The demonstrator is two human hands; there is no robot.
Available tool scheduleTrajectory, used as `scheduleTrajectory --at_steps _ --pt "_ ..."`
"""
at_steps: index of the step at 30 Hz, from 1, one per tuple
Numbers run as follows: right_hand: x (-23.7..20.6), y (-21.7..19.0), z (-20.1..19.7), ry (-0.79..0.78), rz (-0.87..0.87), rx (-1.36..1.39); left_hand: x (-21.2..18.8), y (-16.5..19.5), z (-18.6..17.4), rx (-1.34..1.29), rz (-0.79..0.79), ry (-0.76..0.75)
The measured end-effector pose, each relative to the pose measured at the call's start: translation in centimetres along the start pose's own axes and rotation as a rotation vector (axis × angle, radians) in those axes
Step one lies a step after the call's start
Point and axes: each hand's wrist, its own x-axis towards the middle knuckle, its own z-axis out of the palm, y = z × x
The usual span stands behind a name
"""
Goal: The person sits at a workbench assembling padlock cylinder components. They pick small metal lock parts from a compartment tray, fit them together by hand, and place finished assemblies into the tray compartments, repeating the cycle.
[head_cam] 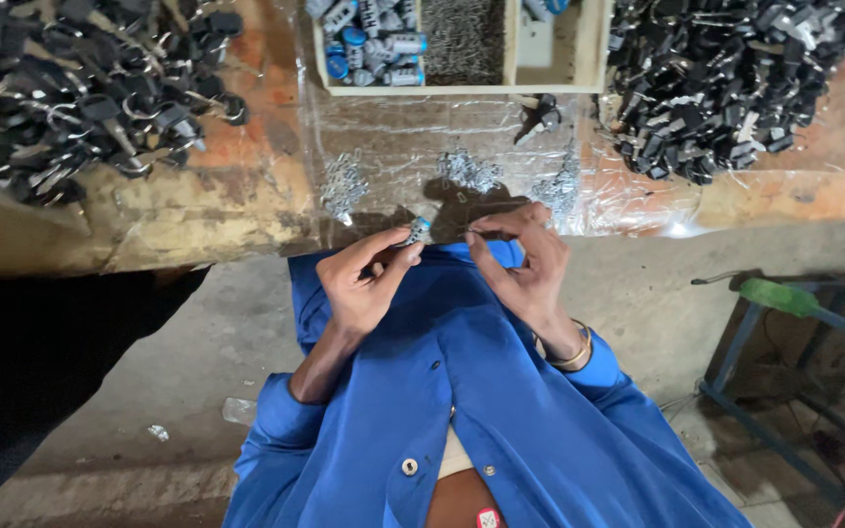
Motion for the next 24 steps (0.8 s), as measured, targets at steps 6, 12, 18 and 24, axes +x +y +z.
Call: scheduleTrajectory --at_steps 6,12,18,24 --pt "1.0 -1.1 1.8 -0.114 -0.238 -0.113 0.1 0.1 -0.1 -0.018 -0.041 -0.026" --pt "0.8 -1.2 2.6 -0.114 0.063 0.099 0.2 0.2 -0.3 0.079 -0.019 -0.050" --pt "1.7 -1.8 1.9 -0.210 -0.223 -0.360 0.5 0.3 -0.6 0.241 0.280 -0.011" --pt "3.6 -3.8 3.4 -0.303 -0.413 -0.464 -0.6 0.8 -3.4 0.149 0.085 0.059"
